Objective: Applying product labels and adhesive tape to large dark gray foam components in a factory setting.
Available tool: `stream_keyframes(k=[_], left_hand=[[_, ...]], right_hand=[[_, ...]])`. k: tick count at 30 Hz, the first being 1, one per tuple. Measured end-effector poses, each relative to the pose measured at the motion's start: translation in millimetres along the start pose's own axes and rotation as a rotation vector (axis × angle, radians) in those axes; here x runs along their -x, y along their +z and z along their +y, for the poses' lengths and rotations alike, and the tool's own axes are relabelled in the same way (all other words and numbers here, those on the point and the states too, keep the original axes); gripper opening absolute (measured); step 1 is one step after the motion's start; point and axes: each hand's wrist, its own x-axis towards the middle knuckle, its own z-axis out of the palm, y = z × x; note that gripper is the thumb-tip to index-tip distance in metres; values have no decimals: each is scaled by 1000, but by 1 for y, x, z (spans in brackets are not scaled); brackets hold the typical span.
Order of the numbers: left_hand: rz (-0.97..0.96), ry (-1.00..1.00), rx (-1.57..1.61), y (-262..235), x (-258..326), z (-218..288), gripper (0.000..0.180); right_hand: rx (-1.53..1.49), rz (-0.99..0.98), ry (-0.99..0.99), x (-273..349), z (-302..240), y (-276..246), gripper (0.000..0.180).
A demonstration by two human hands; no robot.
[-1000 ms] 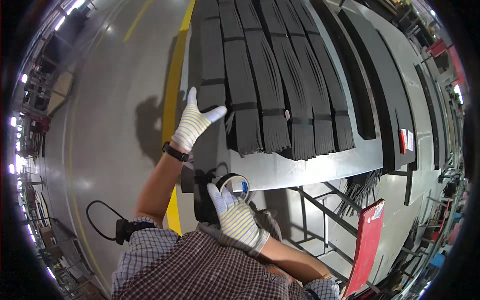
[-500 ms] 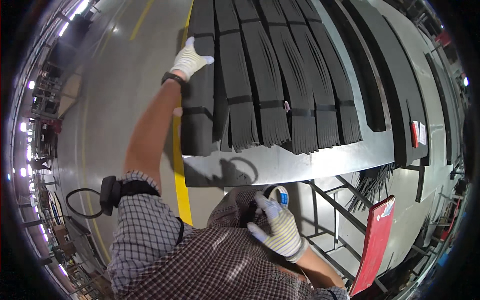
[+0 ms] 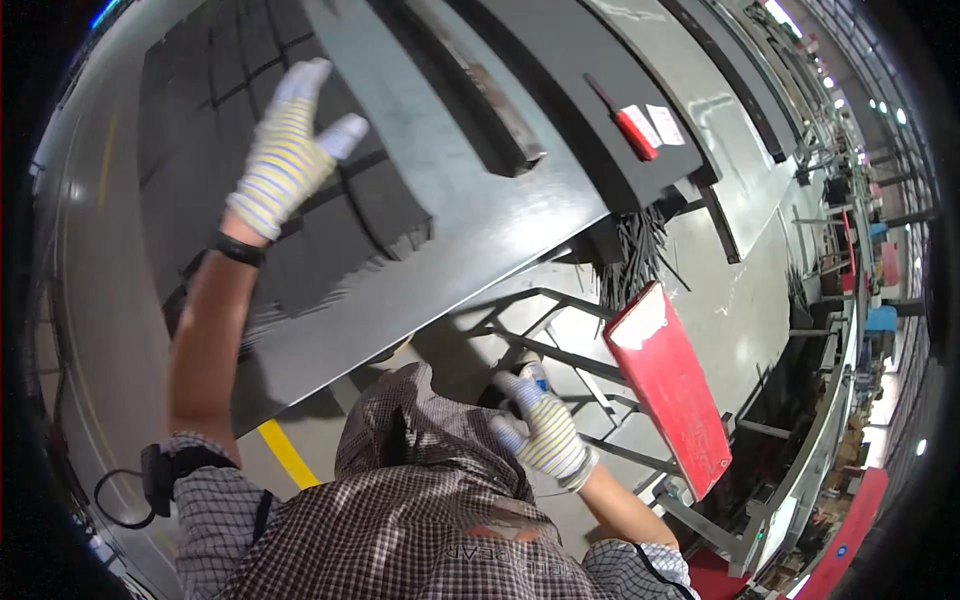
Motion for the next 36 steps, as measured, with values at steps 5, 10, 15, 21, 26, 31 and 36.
stream_keyframes(k=[5, 10, 15, 21, 26, 31, 36], left_hand=[[-487, -457, 303, 175, 9, 111, 108], [-35, -1285, 1231, 318, 17, 108, 98], [-77, -864, 237, 338, 19, 122, 71], [-37, -925, 292, 335, 3, 167, 51], [29, -785, 317, 377, 39, 150, 65], [5, -836, 214, 383, 0, 211, 67], [30, -791, 181, 385, -6, 206, 69]], right_hand=[[159, 281, 74, 4, 158, -138, 31], [404, 410, 356, 80, 406, -247, 14], [358, -77, 858, 152, 483, -265, 37], [375, -189, 839, 145, 508, -294, 47], [401, -202, 872, 122, 523, -330, 44], [377, -145, 778, 123, 574, -343, 45], [512, -400, 624, 49, 517, -383, 34]])
